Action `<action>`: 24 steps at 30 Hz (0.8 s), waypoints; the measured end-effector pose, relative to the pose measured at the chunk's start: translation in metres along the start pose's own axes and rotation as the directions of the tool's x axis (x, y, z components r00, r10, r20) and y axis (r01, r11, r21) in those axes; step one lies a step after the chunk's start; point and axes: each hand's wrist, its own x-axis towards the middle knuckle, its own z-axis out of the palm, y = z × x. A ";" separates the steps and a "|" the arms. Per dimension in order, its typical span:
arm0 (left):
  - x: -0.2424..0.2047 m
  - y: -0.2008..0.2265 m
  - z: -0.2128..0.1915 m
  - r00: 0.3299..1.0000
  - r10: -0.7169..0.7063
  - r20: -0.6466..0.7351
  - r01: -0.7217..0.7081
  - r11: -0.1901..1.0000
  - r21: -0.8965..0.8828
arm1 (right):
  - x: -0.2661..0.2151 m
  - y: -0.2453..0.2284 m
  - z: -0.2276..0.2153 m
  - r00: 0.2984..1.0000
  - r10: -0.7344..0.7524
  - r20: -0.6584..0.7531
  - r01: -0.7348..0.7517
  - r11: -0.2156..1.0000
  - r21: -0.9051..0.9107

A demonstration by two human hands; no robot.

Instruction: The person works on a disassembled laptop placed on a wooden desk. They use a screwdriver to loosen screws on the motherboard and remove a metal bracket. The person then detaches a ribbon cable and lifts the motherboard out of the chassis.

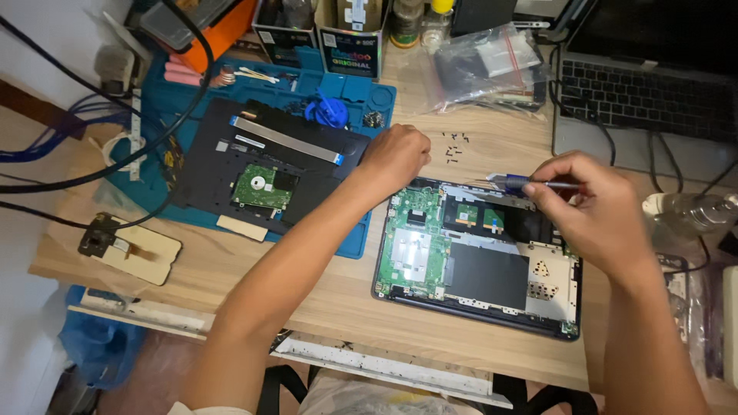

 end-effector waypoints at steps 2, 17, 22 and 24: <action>-0.005 0.000 -0.007 1.000 0.002 -0.025 -0.002 1.000 0.012 | 0.000 -0.003 0.002 1.000 -0.010 0.014 0.010 0.999 -0.043; -0.125 0.017 -0.056 0.967 0.168 -0.193 -0.106 0.949 0.297 | 0.026 -0.046 0.053 0.890 -0.325 0.319 0.408 0.880 -0.243; -0.128 0.021 -0.058 0.975 0.195 -0.106 -0.164 0.954 0.253 | 0.035 -0.054 0.067 0.892 -0.245 0.380 0.374 0.872 -0.316; -0.127 0.019 -0.054 0.971 0.217 -0.099 -0.192 0.958 0.214 | 0.038 -0.052 0.071 0.910 -0.197 0.366 0.341 0.858 -0.386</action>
